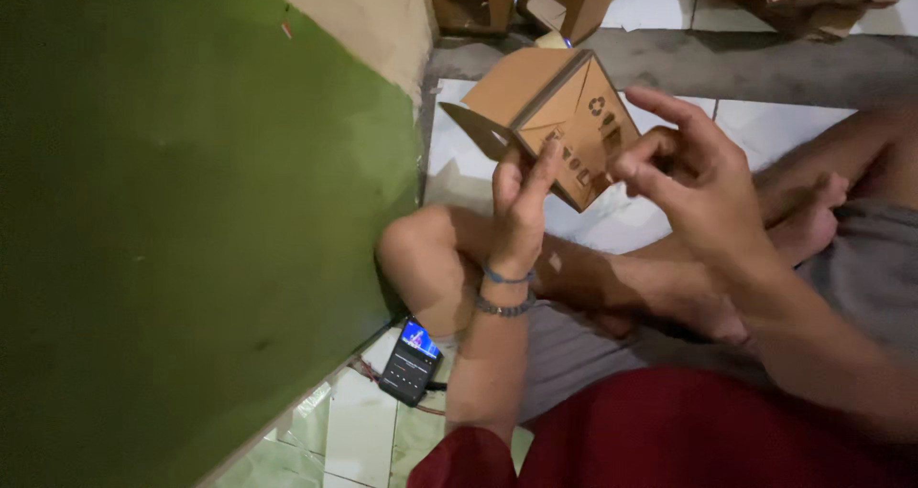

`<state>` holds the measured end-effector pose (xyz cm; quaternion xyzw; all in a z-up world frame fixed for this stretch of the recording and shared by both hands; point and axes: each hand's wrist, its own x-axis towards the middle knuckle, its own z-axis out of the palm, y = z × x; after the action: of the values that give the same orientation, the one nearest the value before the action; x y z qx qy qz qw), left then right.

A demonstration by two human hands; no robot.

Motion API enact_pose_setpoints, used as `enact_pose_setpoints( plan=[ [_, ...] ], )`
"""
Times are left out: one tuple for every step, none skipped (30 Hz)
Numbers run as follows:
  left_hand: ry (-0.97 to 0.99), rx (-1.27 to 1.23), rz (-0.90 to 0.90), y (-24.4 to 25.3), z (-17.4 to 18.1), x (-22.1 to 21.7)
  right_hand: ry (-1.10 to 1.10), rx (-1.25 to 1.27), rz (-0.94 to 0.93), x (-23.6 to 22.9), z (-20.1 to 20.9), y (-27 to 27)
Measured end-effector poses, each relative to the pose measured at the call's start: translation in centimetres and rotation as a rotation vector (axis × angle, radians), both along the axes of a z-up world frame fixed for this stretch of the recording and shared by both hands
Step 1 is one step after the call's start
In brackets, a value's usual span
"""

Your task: The person sits on the floor and assembles small cardboard boxes by folding the flaps and securing them with adhesive tape. The person repeatedly picks up flat cardboard pieces, folds them into box shapes, and uses a tape dispenser to seal the edges.

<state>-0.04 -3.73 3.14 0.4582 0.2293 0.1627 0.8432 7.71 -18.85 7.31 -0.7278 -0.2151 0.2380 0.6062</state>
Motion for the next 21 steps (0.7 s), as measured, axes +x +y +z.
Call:
enact_pose_setpoints(
  plan=[
    [-0.007, 0.057, -0.008, 0.0, -0.2, 0.0, 0.067, 0.055, -0.073, 0.0, -0.3, 0.4],
    [-0.015, 0.114, -0.016, 0.0, -0.4, 0.0, 0.134, 0.111, -0.147, 0.0, -0.6, 0.8],
    [-0.016, 0.115, -0.019, 0.0, -0.8, 0.0, 0.134, 0.112, -0.150, 0.1, -1.0, 1.0],
    [-0.005, 0.107, -0.007, -0.1, -1.1, 0.1, 0.177, 0.165, -0.181, 0.1, -1.5, 1.2],
    [0.007, 0.097, 0.008, -0.2, -1.5, 0.1, 0.222, 0.216, -0.210, 0.1, -2.0, 1.4],
    [0.008, 0.096, 0.007, 0.0, -1.1, 0.0, 0.223, 0.216, -0.211, 0.1, -1.8, 1.6],
    [-0.008, 0.171, -0.011, 0.1, -0.7, 0.0, 0.227, 0.210, -0.206, 0.1, -1.7, 1.8],
    [-0.024, 0.246, -0.029, 0.2, -0.3, -0.1, 0.231, 0.204, -0.201, 0.2, -1.6, 1.9],
    [-0.022, 0.245, -0.024, 0.0, -0.5, -0.1, 0.233, 0.201, -0.197, 0.3, -1.9, 1.9],
    [-0.013, 0.202, -0.012, -0.1, -0.7, 0.0, 0.235, 0.211, -0.202, 0.4, -2.2, 2.0],
    [-0.003, 0.160, -0.001, -0.1, -1.0, -0.1, 0.238, 0.221, -0.207, 0.4, -2.5, 2.1],
    [0.001, 0.159, 0.002, -0.1, -1.2, -0.2, 0.242, 0.219, -0.204, 0.5, -3.1, 2.1],
    [-0.007, 0.183, -0.007, -0.2, -1.5, -0.1, 0.246, 0.216, -0.221, 0.6, -3.7, 2.1],
    [-0.015, 0.207, -0.016, -0.3, -1.7, -0.1, 0.249, 0.212, -0.237, 0.8, -4.3, 2.0],
    [-0.014, 0.207, -0.017, -0.3, -1.5, -0.1, 0.249, 0.212, -0.238, 0.8, -4.4, 2.1],
    [-0.027, 0.197, -0.030, -0.4, -1.4, -0.1, 0.244, 0.205, -0.238, 0.9, -4.4, 2.1],
    [-0.040, 0.186, -0.043, -0.5, -1.3, 0.0, 0.239, 0.197, -0.239, 0.9, -4.5, 2.1],
    [-0.039, 0.186, -0.044, -0.5, -0.9, -0.1, 0.239, 0.197, -0.240, 0.7, -3.7, 2.5],
    [-0.042, 0.282, -0.037, -0.5, -0.5, -0.1, 0.207, 0.170, -0.244, 0.5, -2.9, 2.8],
    [-0.045, 0.377, -0.031, -0.4, -0.1, -0.1, 0.175, 0.142, -0.249, 0.3, -2.1, 3.1],
    [-0.045, 0.376, -0.033, -0.4, 0.1, -0.1, 0.176, 0.141, -0.251, 0.5, -2.4, 3.1]
  ],
)
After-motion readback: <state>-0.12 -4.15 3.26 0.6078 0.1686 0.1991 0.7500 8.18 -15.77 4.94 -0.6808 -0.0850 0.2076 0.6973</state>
